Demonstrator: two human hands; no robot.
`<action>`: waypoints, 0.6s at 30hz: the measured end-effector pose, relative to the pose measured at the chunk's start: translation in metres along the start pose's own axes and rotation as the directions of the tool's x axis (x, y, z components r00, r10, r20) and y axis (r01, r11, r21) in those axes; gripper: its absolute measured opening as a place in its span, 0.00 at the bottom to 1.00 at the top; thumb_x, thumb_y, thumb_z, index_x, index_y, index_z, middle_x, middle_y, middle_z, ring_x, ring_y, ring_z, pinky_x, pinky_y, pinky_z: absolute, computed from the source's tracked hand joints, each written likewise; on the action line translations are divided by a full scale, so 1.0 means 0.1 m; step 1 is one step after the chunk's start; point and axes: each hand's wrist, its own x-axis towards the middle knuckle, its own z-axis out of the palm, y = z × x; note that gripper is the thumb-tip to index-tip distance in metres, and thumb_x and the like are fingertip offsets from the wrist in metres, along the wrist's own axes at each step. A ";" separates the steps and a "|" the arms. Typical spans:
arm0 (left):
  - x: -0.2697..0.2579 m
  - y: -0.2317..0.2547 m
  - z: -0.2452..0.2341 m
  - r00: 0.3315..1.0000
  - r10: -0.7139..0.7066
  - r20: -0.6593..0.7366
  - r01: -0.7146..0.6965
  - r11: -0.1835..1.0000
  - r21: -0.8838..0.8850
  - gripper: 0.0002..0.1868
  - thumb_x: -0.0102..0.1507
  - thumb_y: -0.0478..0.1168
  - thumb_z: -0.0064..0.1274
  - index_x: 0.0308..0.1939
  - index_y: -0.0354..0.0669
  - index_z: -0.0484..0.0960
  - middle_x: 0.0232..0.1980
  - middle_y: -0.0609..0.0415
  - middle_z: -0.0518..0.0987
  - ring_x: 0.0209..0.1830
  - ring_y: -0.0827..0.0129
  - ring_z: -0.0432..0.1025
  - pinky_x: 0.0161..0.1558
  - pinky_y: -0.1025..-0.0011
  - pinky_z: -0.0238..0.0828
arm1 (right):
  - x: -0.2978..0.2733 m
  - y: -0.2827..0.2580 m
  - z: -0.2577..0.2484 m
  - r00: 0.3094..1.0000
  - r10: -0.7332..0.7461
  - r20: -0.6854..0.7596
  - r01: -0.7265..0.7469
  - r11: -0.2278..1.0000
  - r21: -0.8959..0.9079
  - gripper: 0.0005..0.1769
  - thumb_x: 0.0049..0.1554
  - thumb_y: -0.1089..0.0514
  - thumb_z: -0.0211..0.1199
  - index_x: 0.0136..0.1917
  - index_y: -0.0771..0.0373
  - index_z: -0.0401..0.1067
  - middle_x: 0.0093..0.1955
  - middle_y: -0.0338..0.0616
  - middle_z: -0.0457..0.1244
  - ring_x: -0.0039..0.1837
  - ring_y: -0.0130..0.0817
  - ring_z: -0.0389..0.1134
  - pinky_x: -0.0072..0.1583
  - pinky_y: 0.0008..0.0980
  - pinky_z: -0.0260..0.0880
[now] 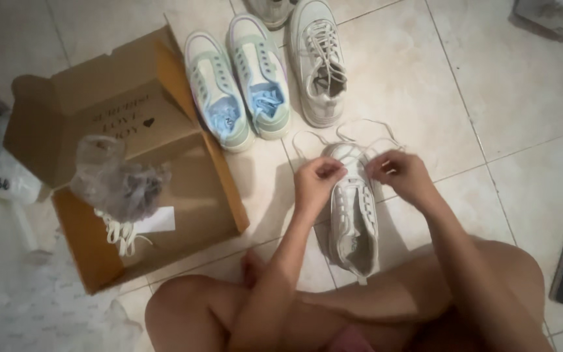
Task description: The person sits on the floor and removes the laces from a pair of white sneakers. They then re-lace the shoes by threading the laces through the eyelets and tying them. The person repeats this process on the second shoe.
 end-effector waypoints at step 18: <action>-0.03 -0.19 0.04 0.994 -0.099 0.050 0.103 0.991 -0.088 0.09 0.59 0.35 0.67 0.40 0.33 0.86 0.38 0.51 0.87 0.38 0.73 0.80 0.42 0.75 0.77 | -0.23 -0.17 0.43 0.971 -0.216 -0.101 0.204 0.972 -0.116 0.08 0.52 0.62 0.73 0.46 0.65 0.80 0.40 0.39 0.69 0.38 0.25 0.63 0.42 0.26 0.64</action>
